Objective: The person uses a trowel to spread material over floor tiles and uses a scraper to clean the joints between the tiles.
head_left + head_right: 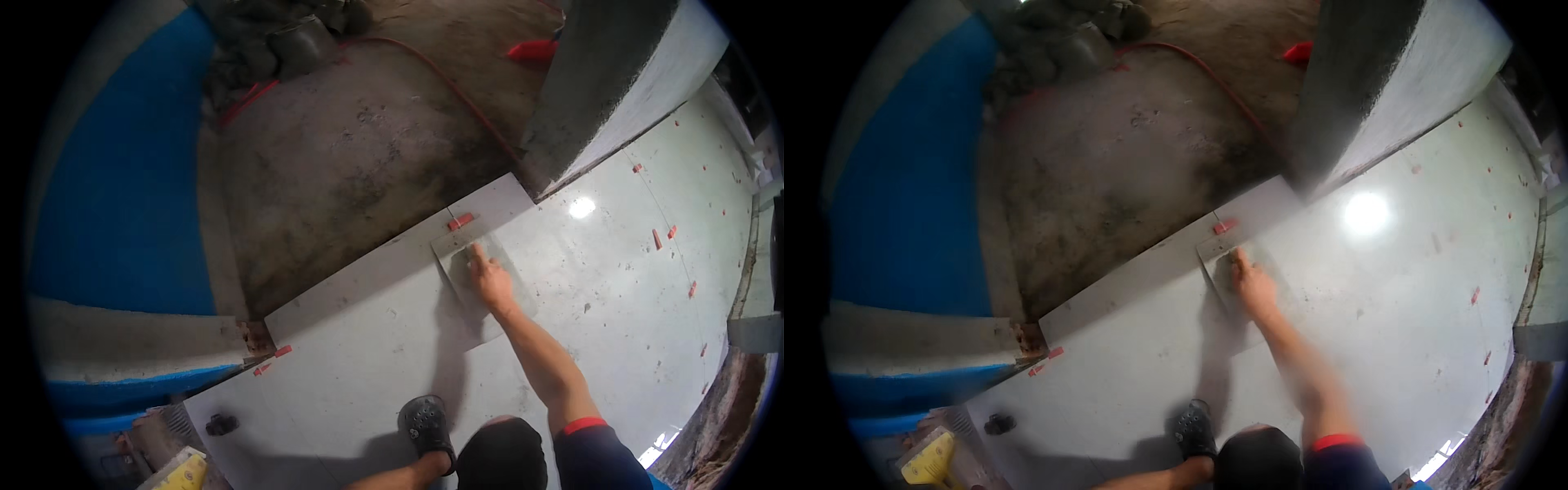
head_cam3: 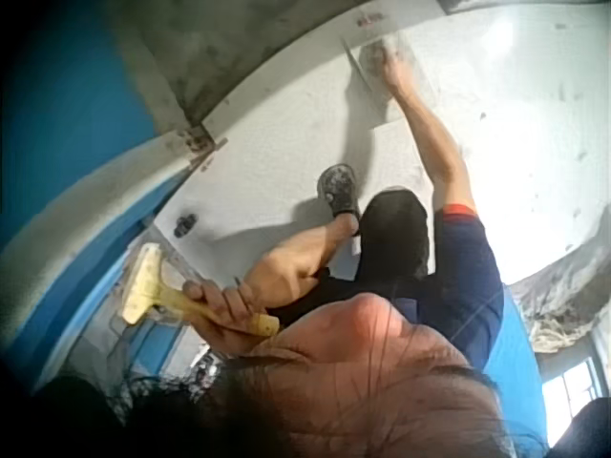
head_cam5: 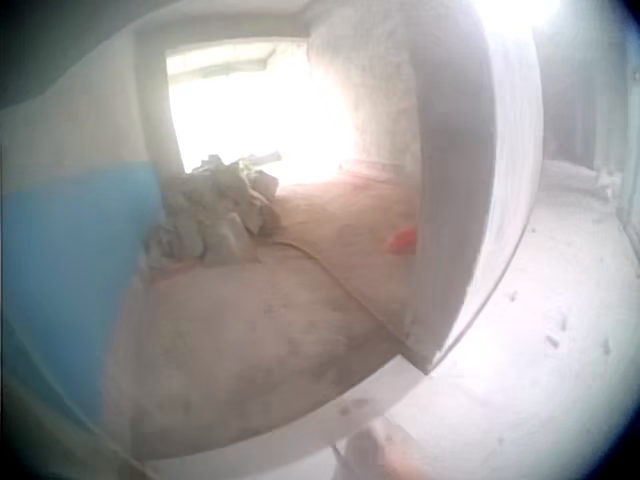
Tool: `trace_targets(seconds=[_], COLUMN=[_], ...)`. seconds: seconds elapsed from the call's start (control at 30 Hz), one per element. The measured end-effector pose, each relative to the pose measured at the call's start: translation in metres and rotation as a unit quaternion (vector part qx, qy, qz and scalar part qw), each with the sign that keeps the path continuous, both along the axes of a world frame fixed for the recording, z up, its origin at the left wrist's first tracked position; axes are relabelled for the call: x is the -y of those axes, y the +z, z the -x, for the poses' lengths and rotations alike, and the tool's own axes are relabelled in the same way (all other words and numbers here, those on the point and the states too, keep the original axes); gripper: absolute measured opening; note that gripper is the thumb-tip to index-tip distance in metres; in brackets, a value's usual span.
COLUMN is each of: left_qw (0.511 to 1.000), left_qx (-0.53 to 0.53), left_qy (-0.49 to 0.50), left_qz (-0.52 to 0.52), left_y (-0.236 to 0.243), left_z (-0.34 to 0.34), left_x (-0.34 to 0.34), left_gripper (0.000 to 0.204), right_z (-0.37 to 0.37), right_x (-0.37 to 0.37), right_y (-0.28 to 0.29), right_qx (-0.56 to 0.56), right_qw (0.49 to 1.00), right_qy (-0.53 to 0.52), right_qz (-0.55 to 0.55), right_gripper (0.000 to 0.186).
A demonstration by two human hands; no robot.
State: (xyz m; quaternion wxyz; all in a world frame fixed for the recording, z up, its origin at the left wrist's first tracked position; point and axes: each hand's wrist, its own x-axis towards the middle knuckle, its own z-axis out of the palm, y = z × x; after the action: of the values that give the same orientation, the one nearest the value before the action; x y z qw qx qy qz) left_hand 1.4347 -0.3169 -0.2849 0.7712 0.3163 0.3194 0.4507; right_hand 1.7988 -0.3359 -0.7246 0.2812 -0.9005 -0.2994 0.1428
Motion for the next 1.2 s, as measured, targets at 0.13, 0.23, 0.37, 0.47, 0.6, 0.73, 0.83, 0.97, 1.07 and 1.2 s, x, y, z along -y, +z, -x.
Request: trace_targets(seconds=[0.13, 0.23, 0.37, 0.47, 0.6, 0.73, 0.83, 0.97, 1.07, 1.2], left_qw=[0.999, 0.998, 0.997, 0.998, 0.998, 0.999, 1.000, 1.000, 1.000, 0.999], left_qx=[0.033, 0.037, 0.035, 0.034, 0.031, 0.036, -0.010, -0.006, -0.013, 0.001], left_qy=[-0.038, 0.006, -0.004, 0.000, -0.021, 0.002, 0.005, -0.024, 0.009, 0.009], left_qz=[-0.007, 0.045, 0.062, 0.053, 0.044, 0.030, 0.013, 0.005, 0.016, 0.032], left_y=[0.002, 0.000, -0.001, 0.002, -0.003, -0.004, -0.004, -0.003, -0.002, -0.006], left_z=[-0.006, -0.003, -0.004, -0.011, -0.007, -0.001, -0.007, -0.006, 0.001, 0.000], left_x=[0.006, 0.003, -0.001, 0.001, -0.001, -0.005, 0.002, 0.000, -0.011, -0.008], left_gripper=[0.038, 0.039, 0.041, 0.042, 0.041, 0.040, 0.041, 0.041, 0.040, 0.040], right_z=[0.059, 0.095, 0.104, 0.106, 0.113, 0.075, -0.013, -0.047, 0.011, 0.087], right_x=[0.031, 0.114, 0.193, 0.196, 0.206, 0.146, -0.025, -0.119, -0.068, 0.092], right_y=[-0.025, 0.025, 0.050, 0.104, 0.092, 0.018, 0.002, -0.007, -0.009, -0.011], right_qx=[-0.007, -0.105, -0.143, -0.182, -0.102, -0.047, -0.077, 0.010, -0.024, -0.125], right_qw=[0.999, 0.987, 0.990, 0.983, 0.994, 0.996, 0.994, 0.986, 0.994, 0.992], right_qy=[0.024, 0.011, 0.015, 0.012, -0.002, 0.050, 0.028, 0.056, 0.076, -0.030], right_qz=[0.043, 0.118, -0.004, 0.019, 0.038, -0.058, -0.073, -0.158, -0.081, -0.016], right_gripper=[0.048, 0.055, 0.073, 0.078, 0.072, 0.064, 0.059, 0.051, 0.052, 0.055])
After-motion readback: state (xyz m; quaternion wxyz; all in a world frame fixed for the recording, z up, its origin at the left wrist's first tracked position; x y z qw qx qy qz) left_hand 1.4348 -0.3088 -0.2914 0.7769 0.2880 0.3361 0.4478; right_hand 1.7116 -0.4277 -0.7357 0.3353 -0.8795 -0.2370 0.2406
